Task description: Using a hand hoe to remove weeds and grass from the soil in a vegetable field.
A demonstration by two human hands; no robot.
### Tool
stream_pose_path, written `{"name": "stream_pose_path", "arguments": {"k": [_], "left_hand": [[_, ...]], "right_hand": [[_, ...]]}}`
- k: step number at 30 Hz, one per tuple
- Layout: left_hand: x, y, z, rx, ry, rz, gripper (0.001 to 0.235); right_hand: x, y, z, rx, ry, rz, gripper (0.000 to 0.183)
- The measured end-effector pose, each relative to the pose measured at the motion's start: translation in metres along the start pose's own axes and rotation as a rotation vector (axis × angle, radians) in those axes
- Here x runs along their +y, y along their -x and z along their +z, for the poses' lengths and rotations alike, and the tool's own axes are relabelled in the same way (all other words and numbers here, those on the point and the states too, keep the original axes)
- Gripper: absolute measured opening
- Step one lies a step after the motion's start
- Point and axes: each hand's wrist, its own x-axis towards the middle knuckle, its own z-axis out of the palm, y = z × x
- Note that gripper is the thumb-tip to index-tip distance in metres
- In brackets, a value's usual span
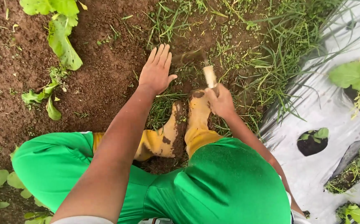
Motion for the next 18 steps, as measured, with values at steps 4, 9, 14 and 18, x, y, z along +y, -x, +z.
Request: {"name": "stream_pose_path", "arguments": {"k": [4, 9, 14, 18], "left_hand": [[0.021, 0.029, 0.022, 0.022, 0.121, -0.048, 0.07], [0.044, 0.074, 0.061, 0.067, 0.11, -0.018, 0.063], [0.061, 0.128, 0.055, -0.175, 0.182, -0.021, 0.069], [0.07, 0.149, 0.086, -0.152, 0.244, 0.022, 0.069]], "right_hand": [[-0.031, 0.001, -0.024, 0.241, -0.534, 0.028, 0.025], [-0.067, -0.027, -0.029, 0.24, -0.935, 0.049, 0.038], [-0.02, -0.038, 0.004, -0.108, -0.245, -0.129, 0.036], [-0.028, -0.03, 0.014, -0.096, -0.347, -0.138, 0.03]]}}
